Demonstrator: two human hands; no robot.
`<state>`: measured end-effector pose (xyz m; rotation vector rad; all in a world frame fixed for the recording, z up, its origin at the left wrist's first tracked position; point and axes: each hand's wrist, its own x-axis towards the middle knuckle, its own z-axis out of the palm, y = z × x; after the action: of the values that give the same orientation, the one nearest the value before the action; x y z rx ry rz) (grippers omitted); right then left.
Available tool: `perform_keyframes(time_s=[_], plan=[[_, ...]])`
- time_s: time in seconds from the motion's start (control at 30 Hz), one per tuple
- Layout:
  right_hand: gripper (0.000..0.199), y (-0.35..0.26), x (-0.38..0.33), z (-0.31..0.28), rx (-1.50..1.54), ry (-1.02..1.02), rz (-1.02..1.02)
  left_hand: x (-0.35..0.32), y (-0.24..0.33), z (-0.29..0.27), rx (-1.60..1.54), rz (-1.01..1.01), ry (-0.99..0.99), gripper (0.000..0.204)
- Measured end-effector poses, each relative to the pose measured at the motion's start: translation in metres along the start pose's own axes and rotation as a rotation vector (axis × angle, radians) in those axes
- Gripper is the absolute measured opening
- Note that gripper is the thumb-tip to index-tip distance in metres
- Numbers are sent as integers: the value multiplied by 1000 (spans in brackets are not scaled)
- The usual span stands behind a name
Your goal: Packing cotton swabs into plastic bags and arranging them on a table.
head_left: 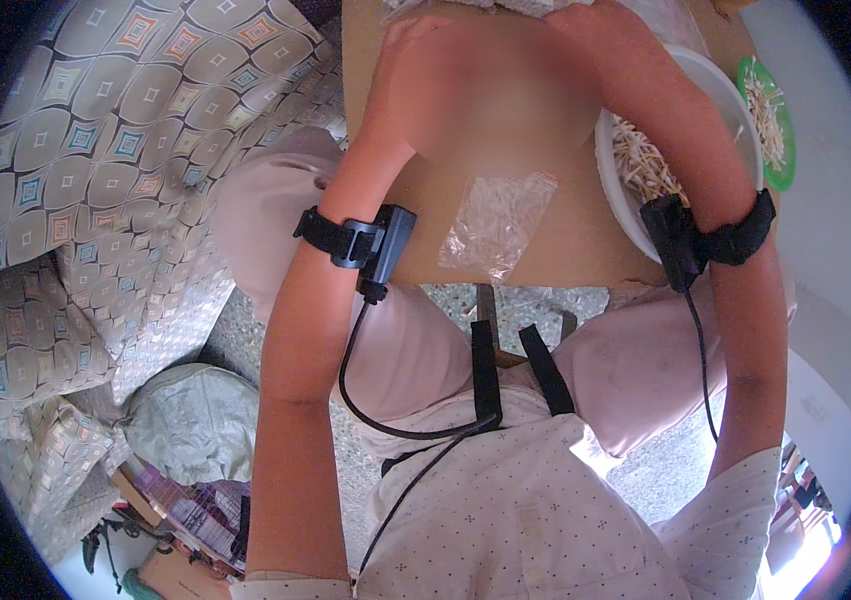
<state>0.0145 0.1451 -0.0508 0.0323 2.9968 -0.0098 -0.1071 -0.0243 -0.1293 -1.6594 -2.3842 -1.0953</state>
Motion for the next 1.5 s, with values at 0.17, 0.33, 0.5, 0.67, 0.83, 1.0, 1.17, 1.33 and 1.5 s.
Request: perform_keyframes(time_s=[0.17,0.33,0.5,0.67,0.83,1.0,1.17,1.33,1.5], plan=[[14,0,0,0,5,41,-21,0,2,-2,-24,-1,-14,17],[14,-2,-1,-5,-52,46,16,2,2,-1,-36,30,-8,15],[16,8,-18,-15,75,185,10,6,-2,-3,-98,30,20,19],[17,17,-44,-21,236,324,109,8,0,-7,-144,-11,30,20],[17,17,-55,-39,177,415,65,1,21,-6,-94,53,14,27],[16,15,-60,-24,147,502,49,0,33,-9,-32,-88,-224,43],[23,0,-62,-9,90,413,7,-3,28,0,56,-23,-160,47],[25,-8,-74,-6,23,438,-6,-3,33,9,90,131,-41,52],[28,-9,-112,-10,186,436,191,-7,33,12,10,87,-172,52]])
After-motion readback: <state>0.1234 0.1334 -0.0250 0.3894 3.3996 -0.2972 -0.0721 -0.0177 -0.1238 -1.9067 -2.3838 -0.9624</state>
